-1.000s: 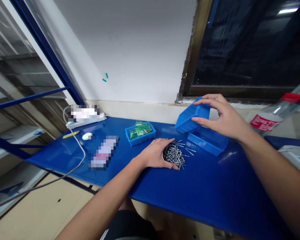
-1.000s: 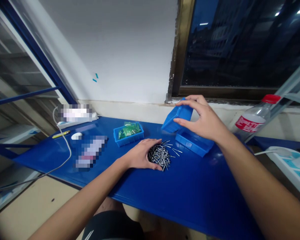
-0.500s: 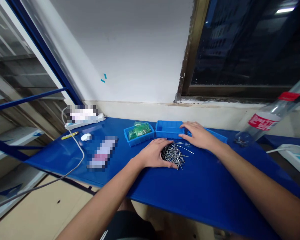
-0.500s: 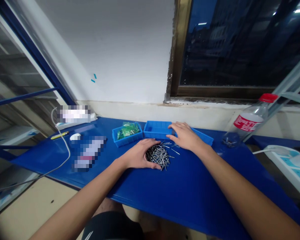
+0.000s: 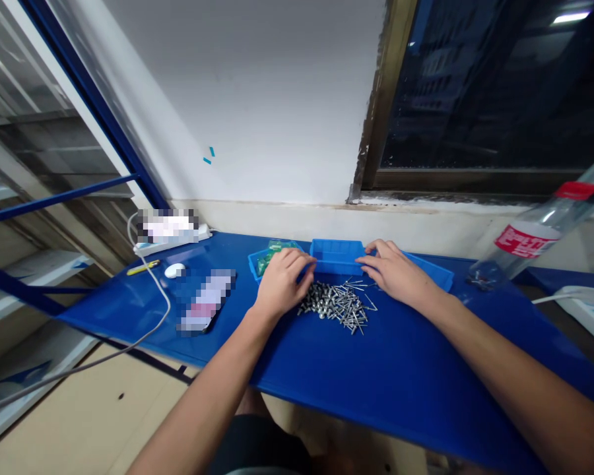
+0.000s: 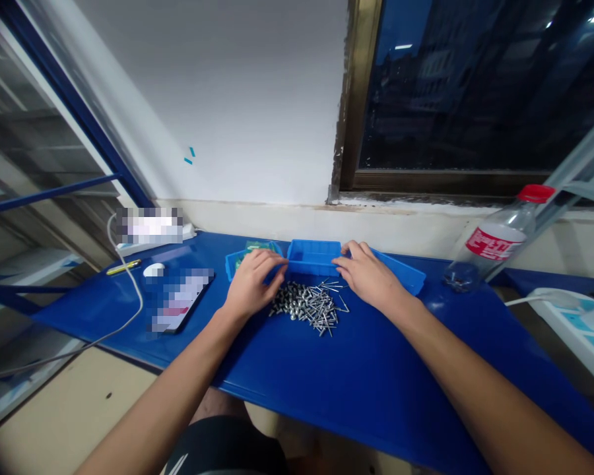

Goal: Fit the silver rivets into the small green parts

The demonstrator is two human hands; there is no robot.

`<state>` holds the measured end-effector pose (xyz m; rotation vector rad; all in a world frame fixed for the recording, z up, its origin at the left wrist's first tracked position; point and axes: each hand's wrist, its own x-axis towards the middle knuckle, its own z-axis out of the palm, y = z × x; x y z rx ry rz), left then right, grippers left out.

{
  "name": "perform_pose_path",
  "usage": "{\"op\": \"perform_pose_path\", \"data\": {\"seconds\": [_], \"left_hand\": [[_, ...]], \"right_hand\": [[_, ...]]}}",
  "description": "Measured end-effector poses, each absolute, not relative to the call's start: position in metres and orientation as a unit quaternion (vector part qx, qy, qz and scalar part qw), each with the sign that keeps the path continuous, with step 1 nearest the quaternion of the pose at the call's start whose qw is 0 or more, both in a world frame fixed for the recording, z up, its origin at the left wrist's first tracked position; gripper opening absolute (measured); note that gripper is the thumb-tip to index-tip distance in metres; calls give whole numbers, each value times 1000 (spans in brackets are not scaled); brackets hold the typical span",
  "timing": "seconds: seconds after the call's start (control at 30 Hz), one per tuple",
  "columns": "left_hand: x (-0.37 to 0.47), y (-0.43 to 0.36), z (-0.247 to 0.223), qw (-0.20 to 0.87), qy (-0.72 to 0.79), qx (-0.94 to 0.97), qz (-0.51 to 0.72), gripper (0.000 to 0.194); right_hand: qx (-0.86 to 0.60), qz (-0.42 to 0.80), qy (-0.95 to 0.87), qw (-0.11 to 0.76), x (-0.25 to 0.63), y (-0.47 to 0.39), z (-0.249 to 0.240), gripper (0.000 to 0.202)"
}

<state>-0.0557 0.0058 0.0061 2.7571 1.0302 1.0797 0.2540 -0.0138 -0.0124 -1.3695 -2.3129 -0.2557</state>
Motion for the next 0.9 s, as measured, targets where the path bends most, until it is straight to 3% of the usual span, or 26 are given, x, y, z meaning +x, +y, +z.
{"op": "perform_pose_path", "data": {"seconds": [0.17, 0.33, 0.57, 0.7, 0.9], "left_hand": [[-71, 12, 9, -96, 431, 818, 368, 37], [-94, 23, 7, -101, 498, 775, 376, 59], [-118, 43, -18, 76, 552, 759, 339, 108], [-117, 44, -18, 83, 552, 739, 377, 116], [-100, 31, -4, 45, 532, 716, 450, 114]], "right_hand": [[-469, -68, -847, 239, 257, -10, -21, 30], [-457, -61, -855, 237, 258, -12, -20, 30], [-480, -71, -842, 235, 254, -14, -8, 32], [-494, -56, -823, 275, 238, -12, 10, 37], [-433, 43, -820, 372, 170, -3, 53, 44]]}}
